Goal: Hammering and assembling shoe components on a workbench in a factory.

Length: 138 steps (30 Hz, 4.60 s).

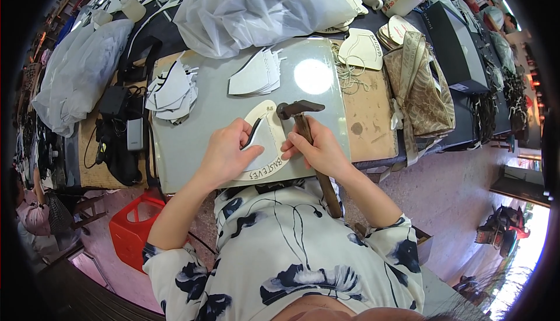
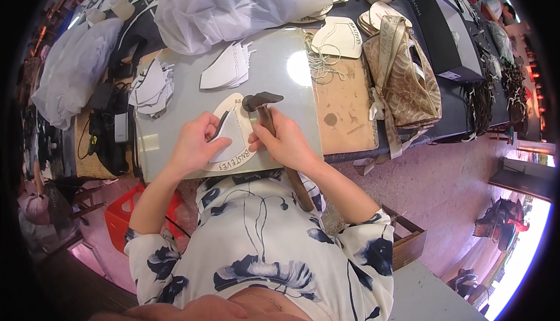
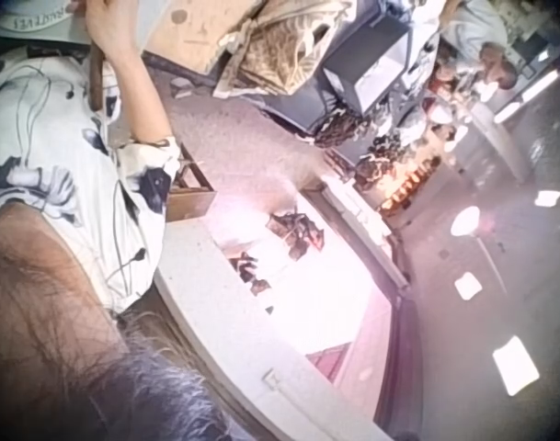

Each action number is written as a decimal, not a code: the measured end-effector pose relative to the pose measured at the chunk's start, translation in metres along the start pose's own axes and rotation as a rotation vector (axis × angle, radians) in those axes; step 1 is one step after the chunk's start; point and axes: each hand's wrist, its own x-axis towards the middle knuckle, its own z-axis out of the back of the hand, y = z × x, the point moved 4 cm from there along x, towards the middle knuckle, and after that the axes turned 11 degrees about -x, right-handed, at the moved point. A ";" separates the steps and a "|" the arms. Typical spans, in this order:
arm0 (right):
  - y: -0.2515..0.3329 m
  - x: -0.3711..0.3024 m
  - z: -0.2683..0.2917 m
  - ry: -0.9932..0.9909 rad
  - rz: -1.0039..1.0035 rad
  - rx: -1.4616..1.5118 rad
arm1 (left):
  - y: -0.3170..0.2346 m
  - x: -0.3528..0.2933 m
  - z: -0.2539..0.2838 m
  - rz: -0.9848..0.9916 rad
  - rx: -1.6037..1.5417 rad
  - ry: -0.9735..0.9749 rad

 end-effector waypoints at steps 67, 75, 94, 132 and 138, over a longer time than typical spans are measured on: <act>0.006 0.012 -0.018 0.131 -0.028 0.126 | 0.012 -0.004 0.033 0.073 -0.003 0.133; 0.006 0.011 -0.019 0.121 -0.024 0.126 | 0.003 -0.003 0.033 0.007 0.124 0.150; 0.006 0.004 -0.023 0.073 -0.010 0.108 | 0.023 -0.007 0.021 0.247 -0.332 0.218; 0.046 0.010 0.031 -0.039 0.170 -0.751 | -0.001 -0.031 -0.024 -0.614 0.647 0.086; 0.047 0.014 0.015 0.052 0.272 -0.966 | 0.005 -0.034 -0.012 -0.717 0.514 0.042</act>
